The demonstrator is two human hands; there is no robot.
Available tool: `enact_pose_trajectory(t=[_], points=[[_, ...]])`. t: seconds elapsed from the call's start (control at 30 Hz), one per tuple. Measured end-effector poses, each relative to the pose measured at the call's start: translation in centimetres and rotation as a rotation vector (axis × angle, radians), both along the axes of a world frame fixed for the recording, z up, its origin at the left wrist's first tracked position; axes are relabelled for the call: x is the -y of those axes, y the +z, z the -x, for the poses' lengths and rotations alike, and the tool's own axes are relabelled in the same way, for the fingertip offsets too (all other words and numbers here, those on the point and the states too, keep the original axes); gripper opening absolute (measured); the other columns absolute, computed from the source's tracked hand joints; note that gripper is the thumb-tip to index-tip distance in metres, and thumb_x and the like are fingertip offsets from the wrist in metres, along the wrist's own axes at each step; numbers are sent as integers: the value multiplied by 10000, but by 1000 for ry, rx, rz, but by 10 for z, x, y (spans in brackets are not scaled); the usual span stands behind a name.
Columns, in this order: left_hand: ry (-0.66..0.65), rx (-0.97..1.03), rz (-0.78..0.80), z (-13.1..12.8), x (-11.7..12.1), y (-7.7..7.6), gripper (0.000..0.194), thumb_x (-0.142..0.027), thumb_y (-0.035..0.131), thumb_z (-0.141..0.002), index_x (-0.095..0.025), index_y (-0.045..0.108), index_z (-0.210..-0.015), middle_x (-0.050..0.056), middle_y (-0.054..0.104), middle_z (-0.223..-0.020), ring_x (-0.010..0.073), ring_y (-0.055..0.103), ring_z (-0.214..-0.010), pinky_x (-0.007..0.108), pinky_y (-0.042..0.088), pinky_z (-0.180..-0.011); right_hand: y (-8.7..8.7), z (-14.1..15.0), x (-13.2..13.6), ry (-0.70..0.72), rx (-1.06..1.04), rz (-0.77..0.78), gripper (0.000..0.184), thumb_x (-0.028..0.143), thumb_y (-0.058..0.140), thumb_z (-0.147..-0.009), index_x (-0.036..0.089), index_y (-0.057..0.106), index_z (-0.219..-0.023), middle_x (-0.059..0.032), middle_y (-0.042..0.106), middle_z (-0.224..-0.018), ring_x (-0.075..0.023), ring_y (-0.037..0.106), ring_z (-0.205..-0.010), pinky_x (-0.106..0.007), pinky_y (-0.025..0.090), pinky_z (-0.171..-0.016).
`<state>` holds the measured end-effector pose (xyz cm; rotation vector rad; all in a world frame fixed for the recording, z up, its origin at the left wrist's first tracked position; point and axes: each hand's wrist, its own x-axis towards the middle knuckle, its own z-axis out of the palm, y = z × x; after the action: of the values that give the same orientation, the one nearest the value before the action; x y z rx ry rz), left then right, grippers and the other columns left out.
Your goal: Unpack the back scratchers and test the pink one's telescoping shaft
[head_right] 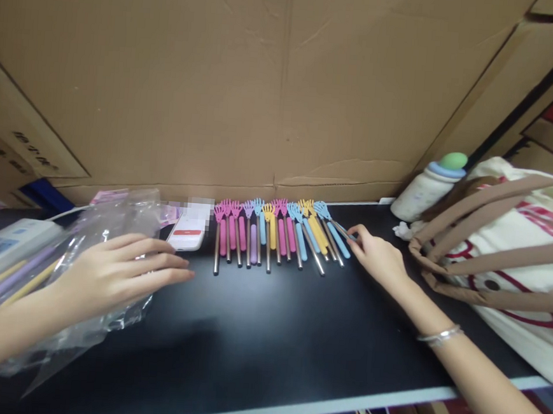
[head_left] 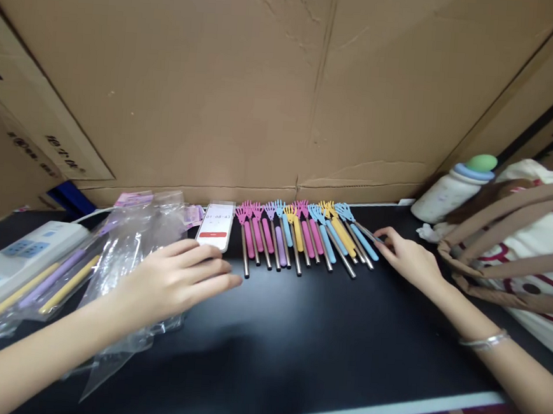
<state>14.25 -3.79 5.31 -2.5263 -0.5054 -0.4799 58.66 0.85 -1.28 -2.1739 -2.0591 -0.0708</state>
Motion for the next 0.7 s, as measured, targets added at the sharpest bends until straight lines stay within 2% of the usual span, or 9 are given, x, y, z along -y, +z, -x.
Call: enact_pose_trajectory(t=[0.1, 0.23, 0.37, 0.47, 0.57, 0.7], points=[[37, 1, 57, 14, 10, -4, 293, -70, 378, -904, -222, 613, -993, -16, 690, -929, 148, 585, -905, 272, 432, -764, -1, 8, -3, -1, 63, 34, 320, 428, 332, -904, 229, 496, -1093, -76, 676, -898, -252, 637, -748, -270, 330, -522], [106, 22, 139, 36, 13, -3, 266, -116, 384, -916, -225, 607, -1012, -11, 668, -992, 144, 569, -968, 254, 428, -763, -2, 13, -8, 11, 76, -7, 288, 395, 335, -905, 220, 501, -1061, -83, 672, -930, -247, 638, -725, -275, 346, -530], [151, 66, 120, 60, 11, -1, 235, -186, 390, -919, -232, 605, -1001, -6, 664, -961, 144, 579, -905, 259, 425, -758, -8, 7, -14, 24, 85, -67, 245, 353, 365, -894, 215, 513, -1033, -85, 664, -974, -234, 638, -732, -274, 367, -546], [219, 52, 102, 82, 9, -8, 217, -214, 402, -912, -237, 600, -997, -8, 660, -950, 149, 582, -890, 255, 417, -751, -10, 3, -16, 44, 110, -57, 252, 351, 361, -899, 212, 519, -1039, -92, 666, -973, -231, 637, -714, -276, 365, -539], [350, 51, 75, 110, 6, -19, 196, -253, 412, -912, -245, 593, -988, -15, 653, -911, 147, 586, -865, 246, 410, -734, -7, 3, -15, 49, 129, -58, 248, 372, 367, -905, 226, 524, -1030, -78, 667, -952, -229, 635, -725, -269, 354, -528], [662, 130, 108, 150, 6, -31, 246, -359, 385, -911, -259, 588, -1007, -8, 634, -952, 151, 592, -878, 229, 407, -666, 1, 1, -14, 43, 218, -167, 294, 391, 325, -923, 214, 535, -1029, -101, 622, -1017, -222, 619, -782, -274, 350, -537]])
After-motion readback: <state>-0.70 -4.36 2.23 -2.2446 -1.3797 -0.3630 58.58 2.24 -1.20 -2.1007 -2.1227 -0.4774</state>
